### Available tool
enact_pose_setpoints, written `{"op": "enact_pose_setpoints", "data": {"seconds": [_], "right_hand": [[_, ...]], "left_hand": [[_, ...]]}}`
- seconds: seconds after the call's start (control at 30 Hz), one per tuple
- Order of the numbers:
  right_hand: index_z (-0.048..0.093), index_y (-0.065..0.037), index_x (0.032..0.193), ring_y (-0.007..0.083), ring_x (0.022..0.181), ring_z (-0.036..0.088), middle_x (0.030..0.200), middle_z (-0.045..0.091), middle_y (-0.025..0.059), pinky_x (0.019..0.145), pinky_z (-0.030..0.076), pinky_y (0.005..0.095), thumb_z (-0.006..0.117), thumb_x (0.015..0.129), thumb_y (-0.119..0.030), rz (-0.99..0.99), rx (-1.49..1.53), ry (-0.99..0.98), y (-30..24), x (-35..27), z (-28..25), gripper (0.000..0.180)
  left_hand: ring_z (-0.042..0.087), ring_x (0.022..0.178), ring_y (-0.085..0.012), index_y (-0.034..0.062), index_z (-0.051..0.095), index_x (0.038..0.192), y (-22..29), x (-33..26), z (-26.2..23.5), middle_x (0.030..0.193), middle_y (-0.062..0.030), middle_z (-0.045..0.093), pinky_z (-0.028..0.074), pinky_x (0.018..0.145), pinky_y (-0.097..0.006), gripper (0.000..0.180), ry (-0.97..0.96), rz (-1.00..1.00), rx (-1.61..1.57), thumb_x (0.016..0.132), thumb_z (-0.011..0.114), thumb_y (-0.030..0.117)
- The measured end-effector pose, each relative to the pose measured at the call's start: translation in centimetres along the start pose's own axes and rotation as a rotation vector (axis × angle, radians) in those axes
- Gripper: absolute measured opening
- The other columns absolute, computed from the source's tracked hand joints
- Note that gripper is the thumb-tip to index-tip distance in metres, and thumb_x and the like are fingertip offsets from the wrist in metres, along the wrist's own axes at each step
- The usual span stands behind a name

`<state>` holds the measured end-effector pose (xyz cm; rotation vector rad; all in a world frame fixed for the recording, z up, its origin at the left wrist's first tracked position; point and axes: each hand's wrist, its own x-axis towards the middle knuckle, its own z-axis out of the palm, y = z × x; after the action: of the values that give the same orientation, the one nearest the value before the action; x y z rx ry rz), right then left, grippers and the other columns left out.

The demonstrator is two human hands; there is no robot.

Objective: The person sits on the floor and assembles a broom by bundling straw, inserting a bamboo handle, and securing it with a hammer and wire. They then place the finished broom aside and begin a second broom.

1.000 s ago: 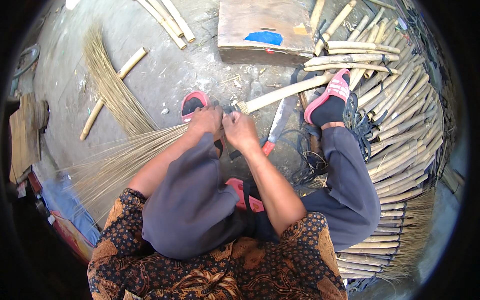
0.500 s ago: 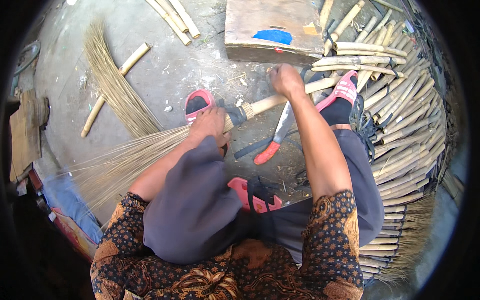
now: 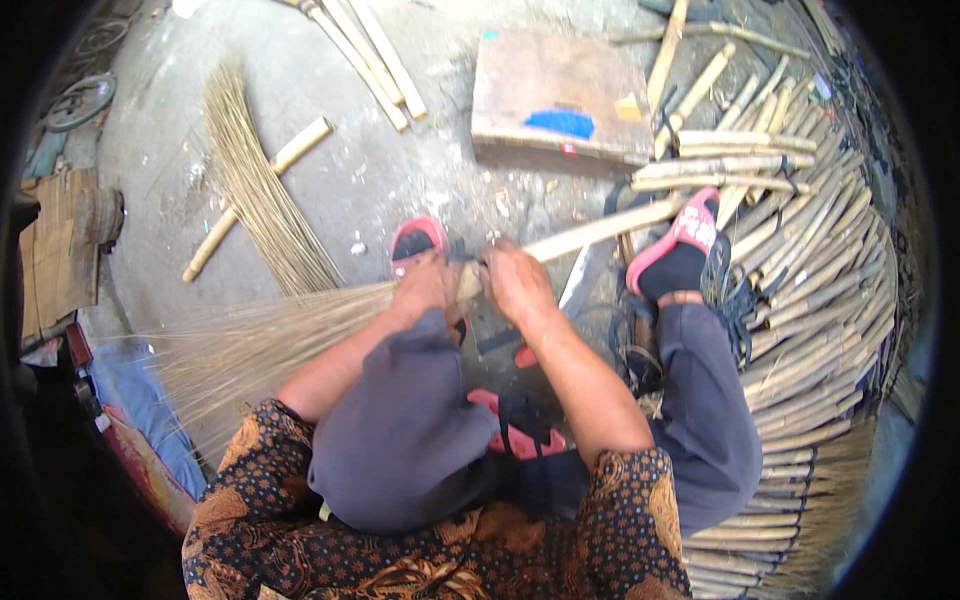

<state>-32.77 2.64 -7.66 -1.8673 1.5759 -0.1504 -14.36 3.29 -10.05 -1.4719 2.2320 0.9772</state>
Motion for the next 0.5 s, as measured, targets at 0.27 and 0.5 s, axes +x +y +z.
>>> {"op": "enact_pose_setpoints", "data": {"seconds": [0.27, 0.5], "right_hand": [[0.062, -0.005, 0.092, 0.0384, 0.099, 0.062, 0.097, 0.060, 0.0155, 0.083, 0.051, 0.0494, 0.064, 0.088, -0.008, -0.246, 0.081, 0.243, -0.6, -3.0, 2.4, 0.006], [0.065, -0.007, 0.097, 0.0373, 0.102, 0.062, 0.101, 0.063, 0.0151, 0.086, 0.049, 0.0487, 0.062, 0.086, -0.007, -0.200, -0.107, 0.023, 6.8, -7.9, 4.6, 0.012]], "left_hand": [[0.061, 0.122, -0.0339, 0.0087, 0.074, 0.108, -1.7, 2.2, 2.2, 0.118, -0.0160, 0.070, 0.055, 0.095, -0.048, 0.039, 0.119, 0.029, 0.048, 0.081, 0.074, 0.037], [0.074, 0.102, -0.0313, 0.0049, 0.074, 0.116, -2.7, 1.9, -3.3, 0.110, -0.0160, 0.077, 0.056, 0.087, -0.042, 0.060, -0.362, 0.075, -0.434, 0.070, 0.085, 0.042]]}}
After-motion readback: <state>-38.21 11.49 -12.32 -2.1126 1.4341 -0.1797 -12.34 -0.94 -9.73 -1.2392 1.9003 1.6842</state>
